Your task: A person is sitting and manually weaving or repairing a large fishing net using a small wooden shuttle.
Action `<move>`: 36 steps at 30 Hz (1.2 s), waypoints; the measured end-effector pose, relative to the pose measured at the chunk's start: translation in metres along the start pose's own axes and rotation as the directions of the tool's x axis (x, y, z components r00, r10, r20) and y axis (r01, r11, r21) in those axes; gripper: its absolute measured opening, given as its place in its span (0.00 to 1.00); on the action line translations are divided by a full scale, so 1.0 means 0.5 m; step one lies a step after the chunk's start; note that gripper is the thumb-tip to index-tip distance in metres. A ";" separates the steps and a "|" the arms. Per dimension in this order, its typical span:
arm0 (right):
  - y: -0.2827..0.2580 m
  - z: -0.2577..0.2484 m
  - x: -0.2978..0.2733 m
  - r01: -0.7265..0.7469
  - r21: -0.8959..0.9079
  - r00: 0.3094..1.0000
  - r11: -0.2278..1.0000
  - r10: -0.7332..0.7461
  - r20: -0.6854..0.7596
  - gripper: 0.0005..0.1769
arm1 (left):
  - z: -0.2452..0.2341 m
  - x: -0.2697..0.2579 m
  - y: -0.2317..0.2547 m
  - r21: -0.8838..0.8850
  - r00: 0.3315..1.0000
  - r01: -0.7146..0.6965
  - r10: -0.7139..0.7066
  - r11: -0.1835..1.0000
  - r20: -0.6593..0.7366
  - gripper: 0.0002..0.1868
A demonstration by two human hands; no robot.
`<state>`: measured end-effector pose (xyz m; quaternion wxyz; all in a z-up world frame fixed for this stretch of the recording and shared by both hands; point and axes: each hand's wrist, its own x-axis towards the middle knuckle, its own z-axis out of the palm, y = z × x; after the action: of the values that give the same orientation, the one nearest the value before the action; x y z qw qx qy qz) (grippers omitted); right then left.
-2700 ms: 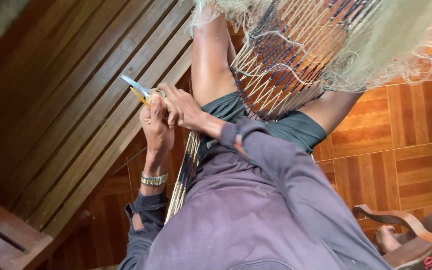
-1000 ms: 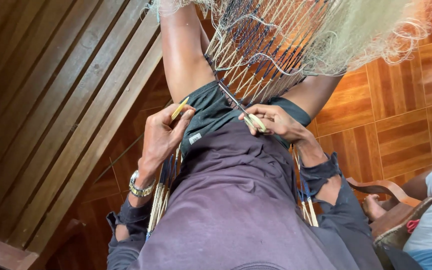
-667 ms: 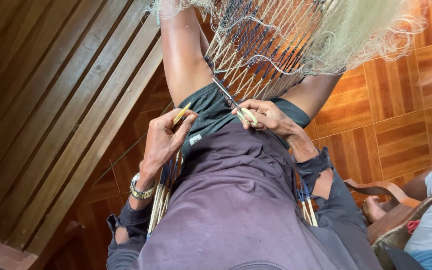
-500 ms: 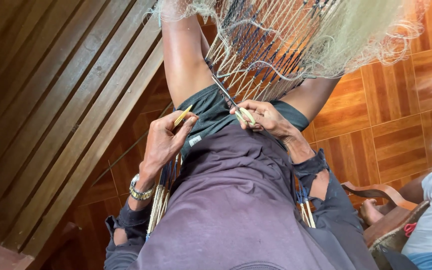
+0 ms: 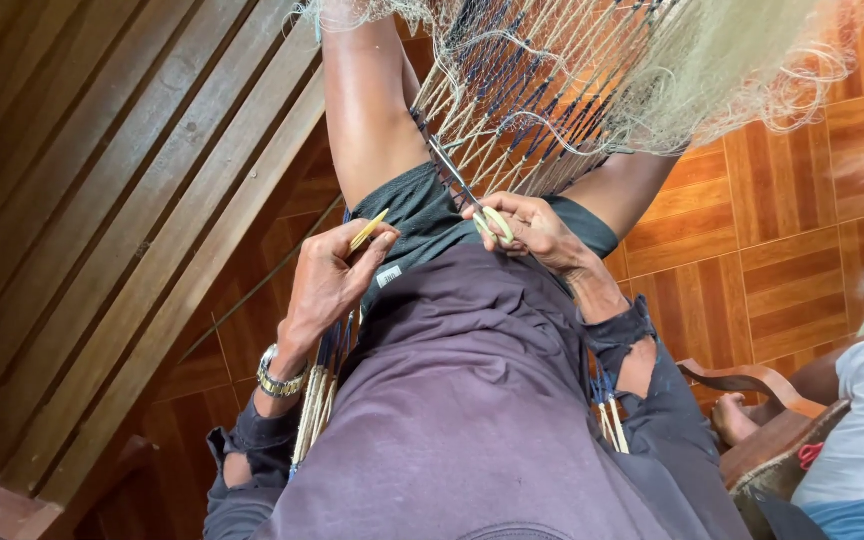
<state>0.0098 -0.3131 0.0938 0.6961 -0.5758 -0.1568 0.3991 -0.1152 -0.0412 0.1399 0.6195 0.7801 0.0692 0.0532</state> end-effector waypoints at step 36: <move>-0.001 0.131 -0.017 0.298 -0.524 0.946 0.798 -0.320 0.049 0.23 | 0.050 0.096 -0.052 -0.411 0.934 0.042 -0.182 0.911 -0.307 0.08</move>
<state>-0.0400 -0.2751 0.1156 0.5713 -0.7184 -0.3366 0.2101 -0.0649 -0.0511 0.1089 0.7457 0.6116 0.2079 0.1633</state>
